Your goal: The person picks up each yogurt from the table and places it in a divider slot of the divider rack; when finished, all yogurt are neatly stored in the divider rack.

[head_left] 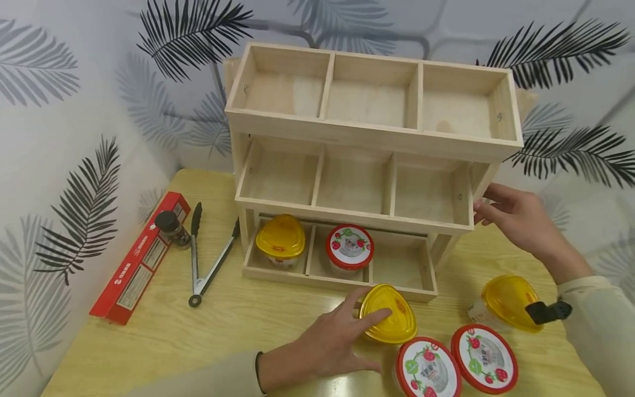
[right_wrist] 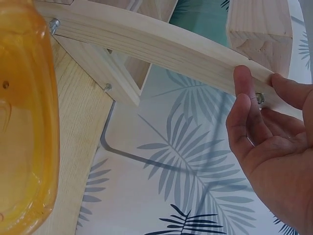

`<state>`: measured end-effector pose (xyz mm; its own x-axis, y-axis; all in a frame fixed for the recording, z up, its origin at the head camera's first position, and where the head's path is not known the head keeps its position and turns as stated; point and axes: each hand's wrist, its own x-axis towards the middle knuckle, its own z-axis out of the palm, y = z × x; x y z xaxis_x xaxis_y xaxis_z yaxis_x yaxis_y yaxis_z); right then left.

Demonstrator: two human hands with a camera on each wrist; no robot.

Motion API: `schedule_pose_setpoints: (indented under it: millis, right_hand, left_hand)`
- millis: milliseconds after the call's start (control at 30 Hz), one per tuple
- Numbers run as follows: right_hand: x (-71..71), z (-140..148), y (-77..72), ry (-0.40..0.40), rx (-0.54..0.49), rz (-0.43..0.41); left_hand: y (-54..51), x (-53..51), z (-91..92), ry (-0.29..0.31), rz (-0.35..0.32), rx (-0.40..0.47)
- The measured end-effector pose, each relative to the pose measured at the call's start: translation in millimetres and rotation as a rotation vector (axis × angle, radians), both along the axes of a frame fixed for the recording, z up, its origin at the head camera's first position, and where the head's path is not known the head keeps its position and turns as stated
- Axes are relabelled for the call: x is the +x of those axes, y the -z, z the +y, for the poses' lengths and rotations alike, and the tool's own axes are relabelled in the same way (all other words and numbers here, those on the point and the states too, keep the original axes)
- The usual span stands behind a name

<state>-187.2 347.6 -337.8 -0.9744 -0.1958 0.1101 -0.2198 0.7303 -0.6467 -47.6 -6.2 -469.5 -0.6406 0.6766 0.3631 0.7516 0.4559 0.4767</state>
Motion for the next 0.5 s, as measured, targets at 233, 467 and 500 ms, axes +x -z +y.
schedule_pose_setpoints:
  millis: [233,467,500]
  right_hand:
    - [-0.8,-1.4,-0.1,-0.010,-0.002,-0.001]
    - [-0.7,-0.1,1.6,-0.008,-0.018,-0.015]
    - [-0.7,-0.1,1.9,-0.009,-0.021,-0.017]
  left_hand:
    - [7.5,-4.3,6.8,-0.025,-0.005,0.060]
    - [9.8,-8.7,7.9,-0.034,-0.016,0.106]
    - [9.9,-8.8,7.7,-0.030,-0.014,0.117]
